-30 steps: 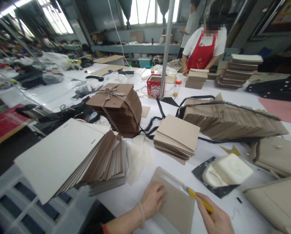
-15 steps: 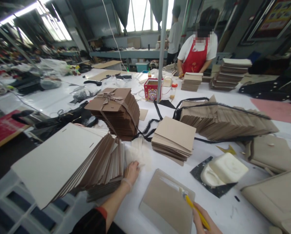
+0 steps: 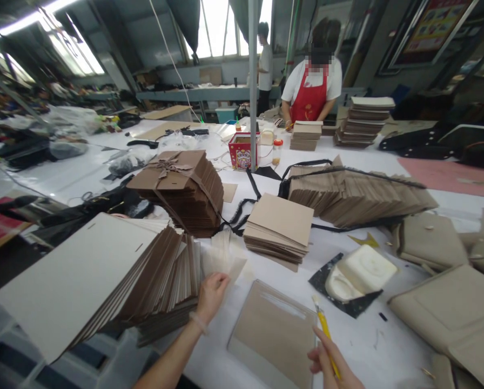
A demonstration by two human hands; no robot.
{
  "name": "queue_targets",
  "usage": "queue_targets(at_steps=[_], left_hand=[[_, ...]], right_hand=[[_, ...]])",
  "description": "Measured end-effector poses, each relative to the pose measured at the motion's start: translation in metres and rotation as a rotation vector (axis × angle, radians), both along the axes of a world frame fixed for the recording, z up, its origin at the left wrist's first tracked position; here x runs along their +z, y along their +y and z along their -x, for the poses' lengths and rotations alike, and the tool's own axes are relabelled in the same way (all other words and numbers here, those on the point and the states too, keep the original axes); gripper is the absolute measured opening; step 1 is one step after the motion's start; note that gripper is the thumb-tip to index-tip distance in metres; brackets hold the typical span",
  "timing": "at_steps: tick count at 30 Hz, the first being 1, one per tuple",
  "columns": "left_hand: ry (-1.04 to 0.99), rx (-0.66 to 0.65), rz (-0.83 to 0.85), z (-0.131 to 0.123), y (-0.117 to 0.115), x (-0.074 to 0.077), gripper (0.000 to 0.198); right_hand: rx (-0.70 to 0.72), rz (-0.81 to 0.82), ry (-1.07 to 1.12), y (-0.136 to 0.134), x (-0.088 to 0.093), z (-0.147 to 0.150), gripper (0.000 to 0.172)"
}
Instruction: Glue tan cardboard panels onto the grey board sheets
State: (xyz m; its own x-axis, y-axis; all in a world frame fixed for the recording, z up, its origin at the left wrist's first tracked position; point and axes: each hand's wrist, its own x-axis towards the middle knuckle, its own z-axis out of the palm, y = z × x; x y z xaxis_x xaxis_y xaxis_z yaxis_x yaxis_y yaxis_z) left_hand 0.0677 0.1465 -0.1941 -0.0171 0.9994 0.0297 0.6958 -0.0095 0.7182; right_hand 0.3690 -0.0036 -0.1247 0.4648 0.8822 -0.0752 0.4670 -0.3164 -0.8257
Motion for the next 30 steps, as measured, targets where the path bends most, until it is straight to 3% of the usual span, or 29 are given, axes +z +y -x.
queue_targets(at_steps=[3, 8, 13, 18, 22, 24, 26, 30], left_hand=[[-0.122, -0.114, -0.033, -0.009, -0.012, 0.021, 0.021], [-0.274, -0.276, -0.066, -0.024, -0.026, 0.045, 0.024], [-0.28, -0.355, -0.057, -0.033, -0.031, 0.051, 0.023], [-0.27, -0.392, -0.038, -0.032, -0.032, 0.054, 0.02], [-0.457, -0.44, 0.157, -0.026, -0.03, 0.061, 0.023], [-0.545, -0.471, 0.274, -0.025, -0.027, 0.067, 0.035], [-0.578, -0.498, 0.328, -0.025, -0.022, 0.074, 0.044], [-0.652, -0.597, 0.484, -0.026, -0.013, 0.083, 0.045]], right_hand=[[0.006, -0.02, 0.073, 0.013, 0.006, 0.017, 0.051], [0.107, -0.043, -0.007, 0.044, 0.022, 0.048, 0.038], [0.19, -0.11, -0.078, 0.072, 0.026, 0.071, 0.027], [0.117, -0.14, -0.072, 0.081, 0.017, 0.079, 0.021], [0.074, -0.147, -0.012, 0.081, 0.018, 0.088, 0.02], [0.089, -0.147, 0.037, 0.081, 0.023, 0.095, 0.02], [0.118, -0.15, 0.077, 0.082, 0.03, 0.102, 0.021], [0.15, -0.138, 0.104, 0.084, 0.039, 0.114, 0.022]])
